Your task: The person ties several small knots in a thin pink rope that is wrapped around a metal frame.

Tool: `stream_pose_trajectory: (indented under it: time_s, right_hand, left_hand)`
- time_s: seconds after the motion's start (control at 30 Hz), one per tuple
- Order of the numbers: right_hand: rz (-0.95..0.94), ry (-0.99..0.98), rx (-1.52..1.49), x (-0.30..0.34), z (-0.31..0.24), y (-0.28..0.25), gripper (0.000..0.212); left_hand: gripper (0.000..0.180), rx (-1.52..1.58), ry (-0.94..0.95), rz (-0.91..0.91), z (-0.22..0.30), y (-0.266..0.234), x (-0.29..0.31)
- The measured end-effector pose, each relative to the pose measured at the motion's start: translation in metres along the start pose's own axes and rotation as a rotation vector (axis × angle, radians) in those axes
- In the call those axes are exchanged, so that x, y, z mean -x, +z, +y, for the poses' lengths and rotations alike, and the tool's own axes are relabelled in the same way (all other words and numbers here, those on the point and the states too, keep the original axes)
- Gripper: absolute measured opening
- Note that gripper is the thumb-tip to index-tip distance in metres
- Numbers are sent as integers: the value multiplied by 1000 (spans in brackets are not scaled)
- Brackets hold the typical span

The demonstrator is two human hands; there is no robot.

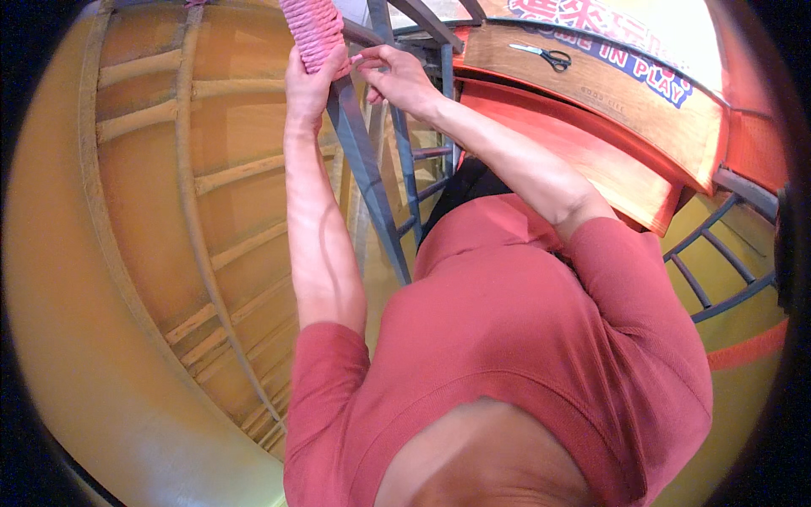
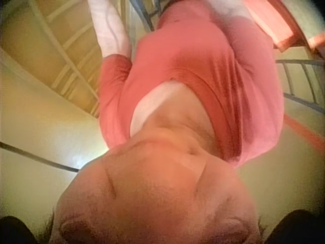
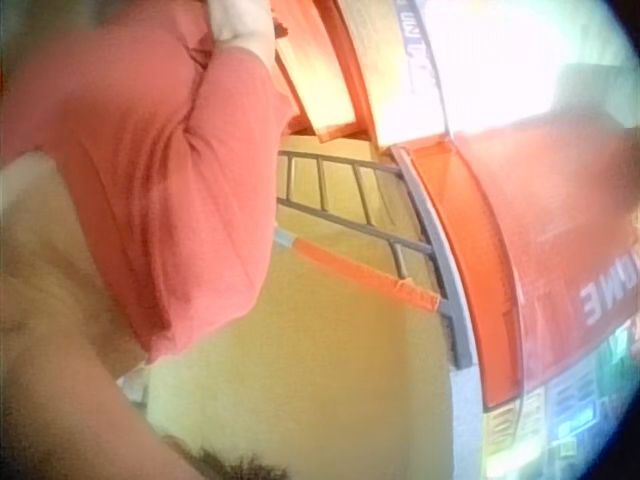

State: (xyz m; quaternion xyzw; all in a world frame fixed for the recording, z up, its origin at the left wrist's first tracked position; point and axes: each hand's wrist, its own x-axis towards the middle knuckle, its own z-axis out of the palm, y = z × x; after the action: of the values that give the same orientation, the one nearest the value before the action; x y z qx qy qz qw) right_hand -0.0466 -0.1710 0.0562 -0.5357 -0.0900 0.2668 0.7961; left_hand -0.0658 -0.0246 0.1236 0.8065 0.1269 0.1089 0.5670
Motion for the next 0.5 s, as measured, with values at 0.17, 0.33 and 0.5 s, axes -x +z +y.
stream_pose_trajectory:
  time_s: [0.17, 0.33, 0.5]
  right_hand:
    - [2, -86, -126, -14, 10, 2, 36]
    - [-71, -185, 60, -24, 25, 2, 24]
    - [-76, -207, -79, -31, 50, 21, 23]
  left_hand:
    - [51, -13, 71, 210, -8, 5, 36]
    - [76, -393, 255, 254, -9, 18, 47]
    - [78, -504, 212, 334, 1, 28, 38]
